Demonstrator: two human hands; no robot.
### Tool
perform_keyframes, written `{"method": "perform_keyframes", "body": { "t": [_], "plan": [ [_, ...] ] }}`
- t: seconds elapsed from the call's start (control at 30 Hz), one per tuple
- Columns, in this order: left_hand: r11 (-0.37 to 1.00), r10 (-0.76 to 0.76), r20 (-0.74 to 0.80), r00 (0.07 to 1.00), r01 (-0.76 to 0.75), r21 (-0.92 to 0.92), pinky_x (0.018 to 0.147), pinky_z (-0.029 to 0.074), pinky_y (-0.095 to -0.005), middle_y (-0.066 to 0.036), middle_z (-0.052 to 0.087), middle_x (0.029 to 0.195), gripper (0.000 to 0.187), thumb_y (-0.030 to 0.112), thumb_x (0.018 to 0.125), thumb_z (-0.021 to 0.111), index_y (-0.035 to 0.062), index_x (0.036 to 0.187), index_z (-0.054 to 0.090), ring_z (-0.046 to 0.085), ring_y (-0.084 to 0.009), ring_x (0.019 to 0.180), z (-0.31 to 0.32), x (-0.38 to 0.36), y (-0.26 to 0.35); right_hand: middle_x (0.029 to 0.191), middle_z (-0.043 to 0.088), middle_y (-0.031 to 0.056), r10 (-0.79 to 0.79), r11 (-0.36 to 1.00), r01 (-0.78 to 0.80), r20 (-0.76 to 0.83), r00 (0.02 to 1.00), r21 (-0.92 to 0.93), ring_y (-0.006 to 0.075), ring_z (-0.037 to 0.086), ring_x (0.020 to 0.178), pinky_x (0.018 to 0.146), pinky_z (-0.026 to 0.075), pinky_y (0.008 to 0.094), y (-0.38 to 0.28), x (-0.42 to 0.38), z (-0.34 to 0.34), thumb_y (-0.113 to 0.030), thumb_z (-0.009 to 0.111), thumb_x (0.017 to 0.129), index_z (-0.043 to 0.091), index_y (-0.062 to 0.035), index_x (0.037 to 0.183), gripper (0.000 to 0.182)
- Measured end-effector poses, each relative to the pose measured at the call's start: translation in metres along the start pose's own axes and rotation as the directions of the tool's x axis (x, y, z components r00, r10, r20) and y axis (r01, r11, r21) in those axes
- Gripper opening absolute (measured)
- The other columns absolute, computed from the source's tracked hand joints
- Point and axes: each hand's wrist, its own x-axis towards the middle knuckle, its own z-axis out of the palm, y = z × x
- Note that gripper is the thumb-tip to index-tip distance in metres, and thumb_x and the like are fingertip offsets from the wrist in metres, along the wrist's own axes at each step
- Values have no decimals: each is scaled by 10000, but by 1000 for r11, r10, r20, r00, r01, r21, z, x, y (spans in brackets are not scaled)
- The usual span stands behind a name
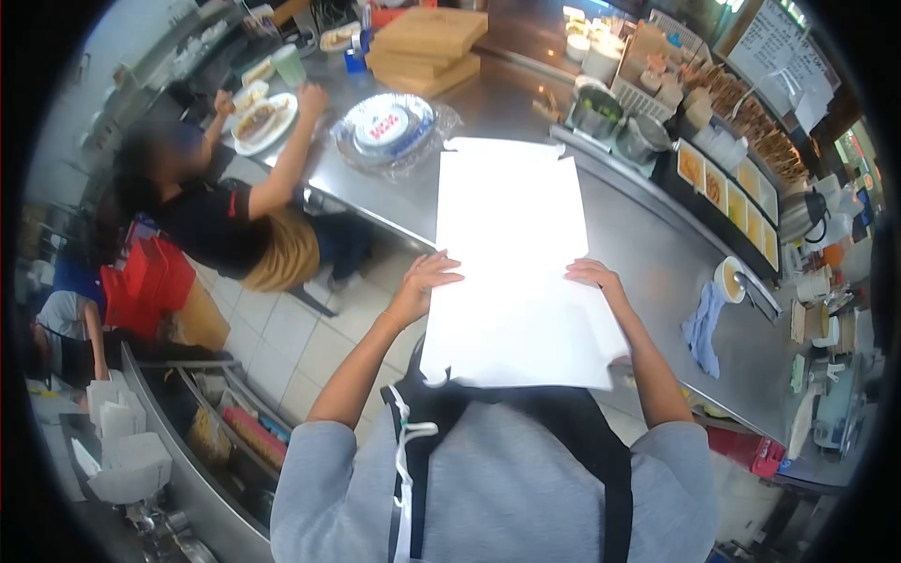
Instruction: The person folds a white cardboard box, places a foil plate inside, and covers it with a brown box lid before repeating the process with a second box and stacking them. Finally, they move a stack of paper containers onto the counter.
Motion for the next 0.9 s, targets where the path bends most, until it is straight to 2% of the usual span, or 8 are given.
{"method": "perform_keyframes", "body": {
  "t": [0.43, 0.5, 0.53, 0.63, 0.67, 0.8, 0.83, 0.9],
  "plan": [
    [998, -51, 108, 993, 47, 43, 869, 416, -356, -58, 652, 1070, 246, 102, 799, 546, 146, 1010, 665, 580, -216, 1068, 3, 19, -38, 958, 664, 92, -111, 994, 111, 29, 993, 6, 250, 596, 954, 853, 464, 317, -3, 20, -5, -91, 621, 712, 697, -65, 866, 174],
    [994, -77, -3, 997, 76, -79, 762, 476, -358, -93, 665, 1006, 225, 217, 815, 595, 97, 993, 661, 628, -275, 948, 7, 33, -40, 948, 664, 107, 75, 994, -68, -84, 994, 82, 254, 618, 899, 814, 481, 317, 13, 27, 5, -179, 681, 733, 667, -42, 923, 235],
    [892, -435, -31, 900, 425, -156, 691, 493, -385, -157, 661, 937, 396, 350, 796, 649, 46, 1047, 615, 638, -338, 833, 2, 46, -18, 953, 655, 139, 450, 892, -420, -249, 857, 166, 251, 623, 896, 786, 486, 323, -22, 41, 8, -279, 720, 741, 619, -17, 1000, 382],
    [782, -591, -257, 765, 621, 52, 705, 491, -376, -187, 658, 863, 531, 392, 813, 641, 1, 1152, 521, 643, -317, 821, 12, 68, -4, 1042, 629, 167, 529, 806, -592, -424, 735, -22, 288, 614, 941, 855, 446, 379, -24, 66, 15, -360, 723, 730, 500, -28, 1181, 603],
    [680, -720, -163, 675, 732, 29, 761, 472, -381, -231, 611, 1032, 613, 406, 794, 646, 36, 1236, 437, 620, -320, 911, 12, 76, 1, 1042, 629, 167, 525, 807, -590, -426, 737, -25, 288, 614, 941, 855, 446, 379, -31, 71, 20, -360, 723, 730, 500, -28, 1181, 603],
    [727, -535, -394, 747, 645, 236, 864, 401, -461, -235, 474, 1262, 623, 387, 826, 601, 49, 1300, 380, 524, -330, 1104, 56, 81, -7, 1323, 423, 186, 228, 605, -523, -499, 836, -600, 328, 419, 1207, 1006, 279, 499, -21, 78, 55, -322, 622, 803, 404, -89, 1311, 599],
    [668, -304, -371, 878, 474, 573, 923, 334, -501, -232, 361, 1346, 612, 383, 855, 552, 48, 1327, 351, 413, -337, 1203, 70, 86, -10, 1397, 337, 184, 77, 405, -404, -410, 909, -820, 338, 323, 1291, 1037, 215, 540, -16, 82, 64, -295, 579, 833, 373, -111, 1345, 581],
    [491, -90, -245, 965, 257, 832, 982, 268, -541, -229, 247, 1429, 601, 379, 885, 504, 48, 1353, 322, 302, -343, 1302, 93, 90, -3, 1460, 216, 181, 201, 548, -363, -303, 932, -753, 362, 149, 1361, 1048, 153, 594, -13, 89, 80, -286, 454, 909, 280, -144, 1408, 547]
  ]
}}
